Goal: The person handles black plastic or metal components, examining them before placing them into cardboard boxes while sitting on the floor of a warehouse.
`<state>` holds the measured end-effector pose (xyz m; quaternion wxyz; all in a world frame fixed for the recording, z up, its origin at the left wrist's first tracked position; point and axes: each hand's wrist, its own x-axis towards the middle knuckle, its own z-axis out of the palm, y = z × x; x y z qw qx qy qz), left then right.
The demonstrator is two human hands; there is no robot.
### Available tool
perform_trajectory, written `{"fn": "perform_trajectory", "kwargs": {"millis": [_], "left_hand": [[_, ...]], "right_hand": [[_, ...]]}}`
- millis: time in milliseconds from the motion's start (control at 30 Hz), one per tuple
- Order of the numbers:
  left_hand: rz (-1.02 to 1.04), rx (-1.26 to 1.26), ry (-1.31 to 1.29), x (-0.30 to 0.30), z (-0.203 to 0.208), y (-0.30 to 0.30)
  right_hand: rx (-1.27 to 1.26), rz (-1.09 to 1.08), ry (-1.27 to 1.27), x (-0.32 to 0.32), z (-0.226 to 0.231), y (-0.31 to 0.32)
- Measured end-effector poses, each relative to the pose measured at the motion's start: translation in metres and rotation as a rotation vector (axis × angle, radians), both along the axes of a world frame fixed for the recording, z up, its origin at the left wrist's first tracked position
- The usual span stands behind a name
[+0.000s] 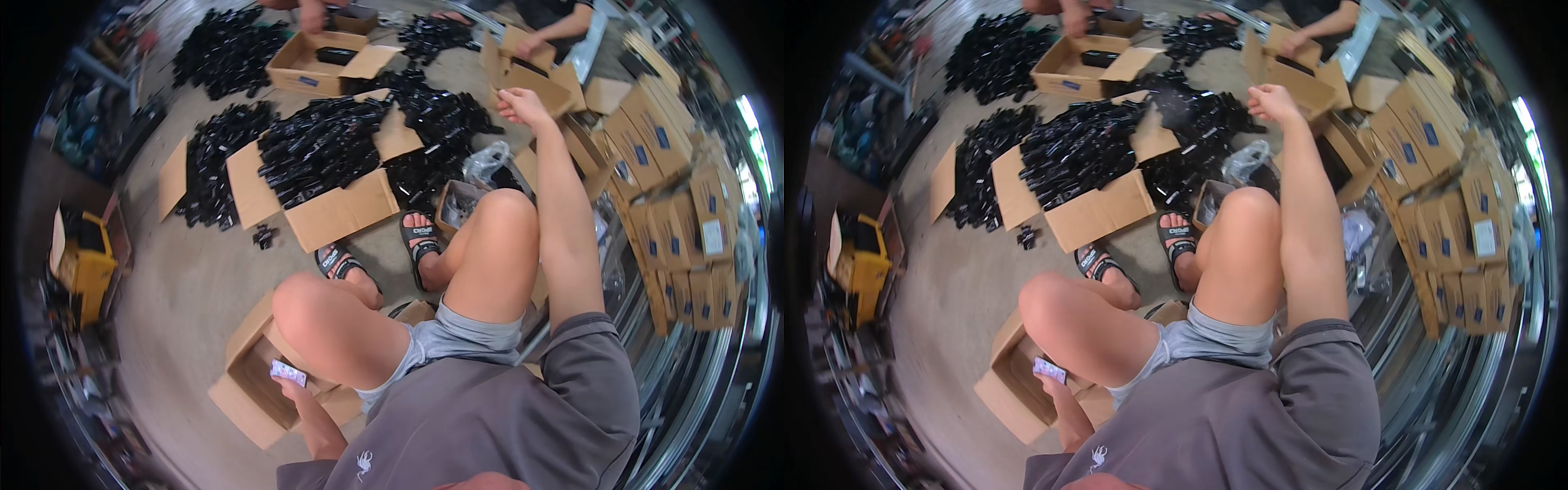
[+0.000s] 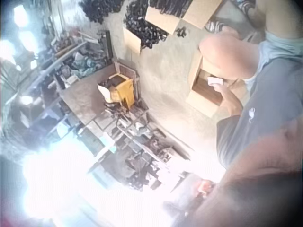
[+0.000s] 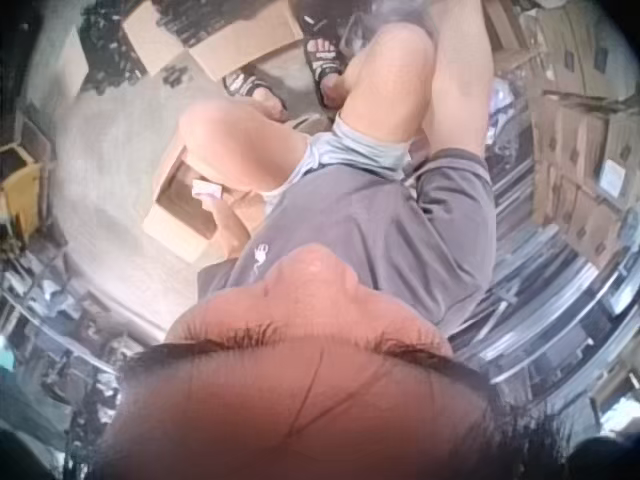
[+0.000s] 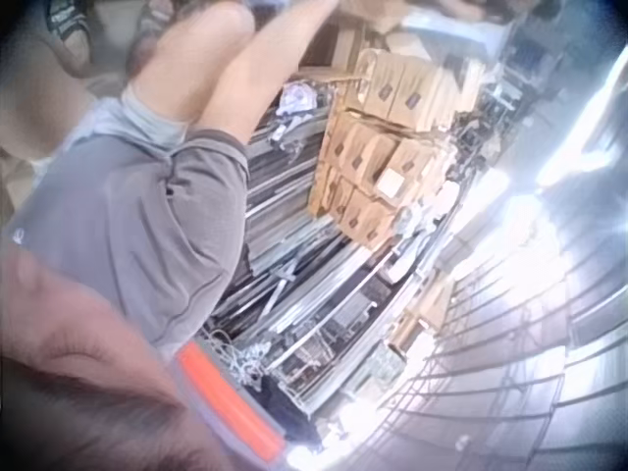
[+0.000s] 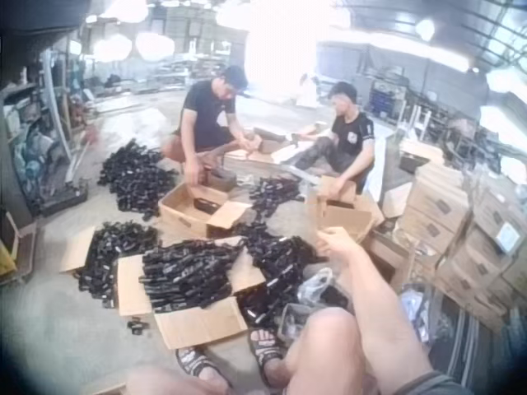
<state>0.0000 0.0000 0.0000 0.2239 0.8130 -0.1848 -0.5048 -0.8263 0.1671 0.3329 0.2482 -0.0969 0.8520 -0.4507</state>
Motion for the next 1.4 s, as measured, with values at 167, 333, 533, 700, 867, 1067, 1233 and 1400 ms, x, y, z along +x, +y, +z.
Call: {"fn": "perform_trajectory", "kwargs": {"millis": [167, 333, 533, 700, 867, 1067, 1233, 1400], "left_hand": [[0.211, -0.205, 0.248, 0.028, -0.029, -0.034], [-0.081, 0.103, -0.332, -0.001, 0.015, -0.045], [-0.247, 0.071, -0.774, 0.013, 0.007, -0.057], [-0.392, 0.078, -0.710, 0.039, -0.012, -0.062], [-0.179, 0.066, -0.350, 0.063, -0.001, -0.089], [-0.562, -0.449, -0.534, -0.079, 0.122, -0.100], [-0.763, -0.579, 0.226, -0.250, 0.263, -0.052], [-1.131, -0.524, 0.519, -0.333, 0.365, -0.010]], "right_hand": [[-0.039, -0.133, 0.112, 0.023, 0.018, 0.084], [-0.043, -0.339, -0.024, 0.036, -0.020, 0.201], [0.192, -0.367, 0.143, 0.013, -0.123, 0.250], [0.165, -0.485, 0.152, 0.031, -0.192, 0.285], [0.291, -0.465, 0.232, 0.025, -0.233, 0.255], [0.412, -0.561, 0.440, 0.004, -0.224, 0.270], [0.299, -0.618, 0.381, -0.011, -0.206, 0.240], [0.370, -0.654, 0.341, -0.052, -0.211, 0.222]]}}
